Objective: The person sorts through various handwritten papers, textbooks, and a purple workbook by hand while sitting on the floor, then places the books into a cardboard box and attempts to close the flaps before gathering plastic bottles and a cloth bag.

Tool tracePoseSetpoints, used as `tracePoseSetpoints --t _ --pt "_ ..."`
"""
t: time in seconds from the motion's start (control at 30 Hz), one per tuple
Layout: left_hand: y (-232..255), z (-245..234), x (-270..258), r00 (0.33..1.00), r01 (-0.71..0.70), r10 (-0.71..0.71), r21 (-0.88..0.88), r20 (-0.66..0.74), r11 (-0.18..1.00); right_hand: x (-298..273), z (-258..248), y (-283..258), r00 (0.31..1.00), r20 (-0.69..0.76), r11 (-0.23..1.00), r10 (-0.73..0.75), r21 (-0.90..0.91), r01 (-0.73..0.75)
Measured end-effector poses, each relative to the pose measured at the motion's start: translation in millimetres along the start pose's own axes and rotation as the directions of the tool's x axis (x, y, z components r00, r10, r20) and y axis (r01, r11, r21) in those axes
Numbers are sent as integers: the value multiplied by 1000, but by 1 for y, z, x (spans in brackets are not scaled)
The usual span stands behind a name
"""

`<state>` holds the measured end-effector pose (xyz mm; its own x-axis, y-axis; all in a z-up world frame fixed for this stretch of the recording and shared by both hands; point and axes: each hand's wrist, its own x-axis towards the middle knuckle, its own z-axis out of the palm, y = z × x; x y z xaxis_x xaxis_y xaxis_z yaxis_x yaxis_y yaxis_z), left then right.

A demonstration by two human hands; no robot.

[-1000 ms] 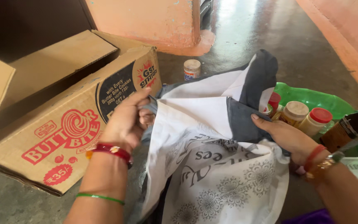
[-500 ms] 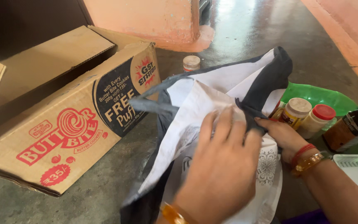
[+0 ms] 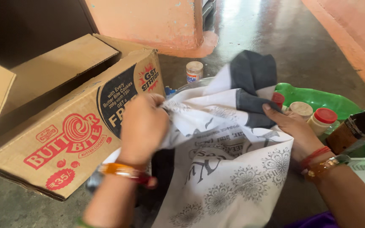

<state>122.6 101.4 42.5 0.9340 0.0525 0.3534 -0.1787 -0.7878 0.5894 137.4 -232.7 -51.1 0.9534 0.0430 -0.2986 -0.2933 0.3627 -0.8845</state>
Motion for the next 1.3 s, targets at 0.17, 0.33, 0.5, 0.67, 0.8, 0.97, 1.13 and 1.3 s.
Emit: tracePoseSetpoints --t 0.17,0.33,0.5,0.67,0.8,0.97,1.13,1.3 --pt "5 -60 9 865 353 111 -752 489 557 11 12 5 894 -98 823 -437 -446 353" --pt "0 -53 0 858 382 -59 -558 509 737 -5 43 4 830 -98 618 -549 -716 325" --pt "-14 -21 3 940 335 -220 -587 261 737 -58 90 16 444 140 82 -885 -892 444" --pt "-3 -56 16 908 417 -231 -812 351 407 -57 124 49 589 555 -302 -588 -826 476" --pt "-5 -103 10 918 395 -229 -791 324 468 -42 127 42 893 391 -336 -223 -891 306" --pt "-14 -61 -5 986 133 -134 -10 -100 991 -25 118 51 952 258 -269 -166 -941 208" --pt "-2 -6 -22 940 -222 256 166 -226 961 -6 77 57 854 276 -229 -441 -955 190" --pt "22 18 -27 906 -391 421 472 46 790 0 66 60 817 209 -207 -537 -972 112"
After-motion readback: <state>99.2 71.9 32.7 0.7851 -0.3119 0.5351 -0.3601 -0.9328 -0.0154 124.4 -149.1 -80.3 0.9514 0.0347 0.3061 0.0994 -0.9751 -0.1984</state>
